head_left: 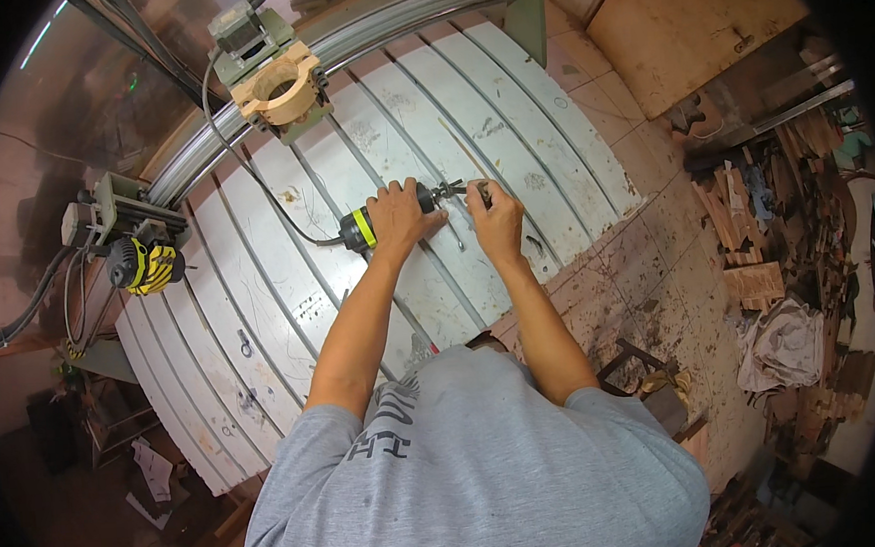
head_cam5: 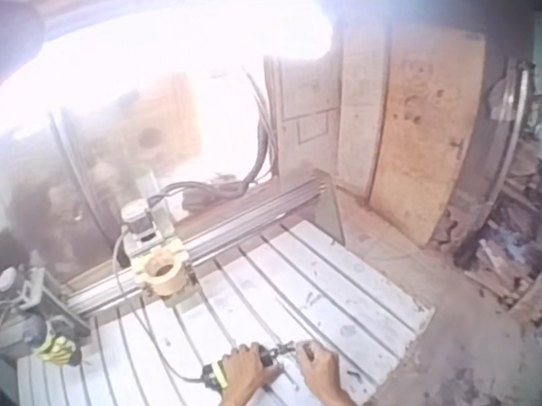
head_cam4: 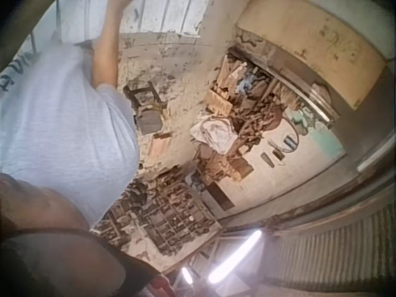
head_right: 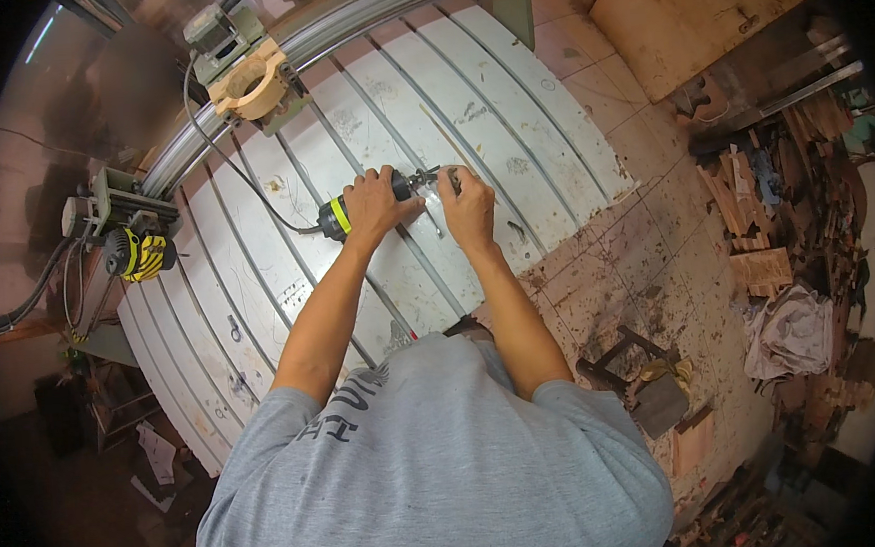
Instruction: The person unscrews and removes a motor from a machine using a wrench, then carries it to a workbench where they use a tool to manipulate small electronic parts.
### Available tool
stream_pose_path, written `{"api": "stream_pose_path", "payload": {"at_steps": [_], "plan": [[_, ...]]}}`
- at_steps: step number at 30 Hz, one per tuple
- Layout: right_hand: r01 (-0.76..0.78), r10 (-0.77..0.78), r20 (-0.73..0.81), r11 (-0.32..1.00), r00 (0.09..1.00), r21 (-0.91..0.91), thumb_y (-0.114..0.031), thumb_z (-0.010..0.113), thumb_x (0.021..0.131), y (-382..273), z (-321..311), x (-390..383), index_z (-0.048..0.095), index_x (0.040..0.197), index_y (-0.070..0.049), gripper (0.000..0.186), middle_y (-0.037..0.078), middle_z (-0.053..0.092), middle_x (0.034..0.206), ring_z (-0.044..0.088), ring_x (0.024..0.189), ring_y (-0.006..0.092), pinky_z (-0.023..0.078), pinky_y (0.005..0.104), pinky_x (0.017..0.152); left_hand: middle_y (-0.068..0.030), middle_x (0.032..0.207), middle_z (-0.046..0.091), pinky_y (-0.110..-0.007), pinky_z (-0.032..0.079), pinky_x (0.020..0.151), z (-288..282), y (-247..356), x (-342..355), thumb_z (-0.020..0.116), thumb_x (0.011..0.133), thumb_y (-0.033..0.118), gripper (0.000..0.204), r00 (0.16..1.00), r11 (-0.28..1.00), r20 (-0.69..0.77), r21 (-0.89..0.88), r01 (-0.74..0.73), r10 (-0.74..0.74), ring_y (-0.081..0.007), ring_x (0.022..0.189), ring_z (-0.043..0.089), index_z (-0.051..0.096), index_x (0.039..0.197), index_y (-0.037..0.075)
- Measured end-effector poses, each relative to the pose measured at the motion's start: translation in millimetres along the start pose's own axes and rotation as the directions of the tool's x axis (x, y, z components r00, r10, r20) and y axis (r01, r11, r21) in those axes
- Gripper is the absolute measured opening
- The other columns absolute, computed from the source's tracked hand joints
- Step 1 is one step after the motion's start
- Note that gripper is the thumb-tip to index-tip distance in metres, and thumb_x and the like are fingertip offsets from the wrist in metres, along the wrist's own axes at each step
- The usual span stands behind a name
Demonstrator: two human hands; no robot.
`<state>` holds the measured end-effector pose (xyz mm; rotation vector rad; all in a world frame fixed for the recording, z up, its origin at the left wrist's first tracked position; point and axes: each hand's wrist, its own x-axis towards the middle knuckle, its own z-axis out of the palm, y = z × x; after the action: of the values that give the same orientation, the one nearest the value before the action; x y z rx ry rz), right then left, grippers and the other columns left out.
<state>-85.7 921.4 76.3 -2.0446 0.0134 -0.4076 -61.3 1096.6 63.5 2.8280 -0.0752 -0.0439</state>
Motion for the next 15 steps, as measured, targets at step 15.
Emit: {"api": "stream_pose_path", "payload": {"at_steps": [15], "plan": [[0.058,-0.057,0.055,0.998,0.997,-0.026,-0.012,0.070,0.094,8.3,8.5,-26.5,0.073,0.104,0.002,0.017,0.023,0.072,0.078,0.073,0.070,0.0349,0.056,0.0416,0.064,-0.0148,0.109,0.069,-0.049,0.046,0.086,2.0,-1.8,1.5,0.086,0.067,0.060,0.073,1.000,1.000,0.002,-0.006,-0.007,0.007,-0.0338,0.104,0.065,0.068,0.115,0.008]]}}
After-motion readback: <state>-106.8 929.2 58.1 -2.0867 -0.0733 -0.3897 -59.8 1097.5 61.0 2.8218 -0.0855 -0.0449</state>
